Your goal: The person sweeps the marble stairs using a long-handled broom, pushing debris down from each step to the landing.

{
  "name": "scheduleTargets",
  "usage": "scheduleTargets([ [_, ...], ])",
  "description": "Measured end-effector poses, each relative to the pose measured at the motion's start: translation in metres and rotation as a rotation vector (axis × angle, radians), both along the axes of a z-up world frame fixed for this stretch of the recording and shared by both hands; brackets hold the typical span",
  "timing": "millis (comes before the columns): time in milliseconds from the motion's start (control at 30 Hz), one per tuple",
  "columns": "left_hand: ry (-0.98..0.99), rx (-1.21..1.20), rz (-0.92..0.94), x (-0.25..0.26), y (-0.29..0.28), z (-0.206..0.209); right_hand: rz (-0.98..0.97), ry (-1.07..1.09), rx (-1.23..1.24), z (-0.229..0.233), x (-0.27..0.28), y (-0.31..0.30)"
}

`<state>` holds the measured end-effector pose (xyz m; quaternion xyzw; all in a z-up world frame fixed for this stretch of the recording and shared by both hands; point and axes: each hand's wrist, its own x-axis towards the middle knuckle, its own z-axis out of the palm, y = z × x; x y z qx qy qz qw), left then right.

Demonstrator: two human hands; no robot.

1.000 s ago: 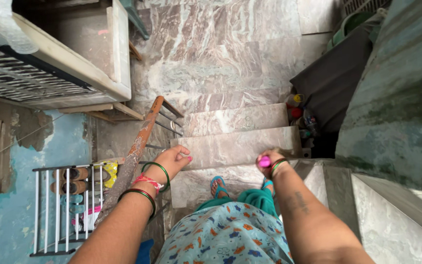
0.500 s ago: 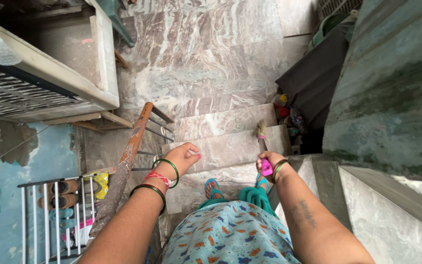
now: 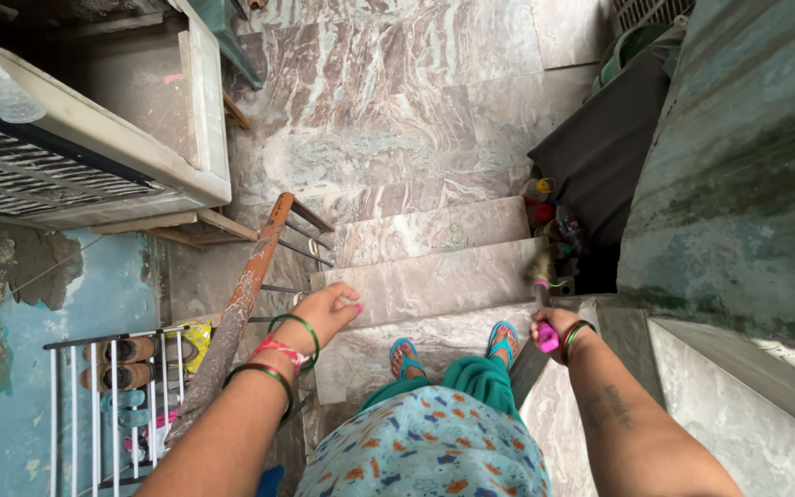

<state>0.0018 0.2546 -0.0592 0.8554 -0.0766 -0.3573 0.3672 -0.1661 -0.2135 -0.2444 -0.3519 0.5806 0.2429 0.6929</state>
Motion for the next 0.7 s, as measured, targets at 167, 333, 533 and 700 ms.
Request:
scheduleTargets([
  [167,0.047,0.021,-0.012,-0.001,0.004,-0.012,0.251,-0.001,-0.028,0.018,-0.003,0.013],
  [333,0.023,-0.021,-0.017,0.007,-0.016,-0.014,0.248,-0.051,0.061,0.046,-0.011,-0.003],
  [533,0.029,-0.082,-0.014,0.012,-0.034,-0.006,0.060,-0.039,0.111,0.061,-0.019,0.005],
  [700,0.063,-0.036,-0.005,0.009,-0.034,-0.002,0.070,0.039,0.070,0.052,-0.018,0.016],
])
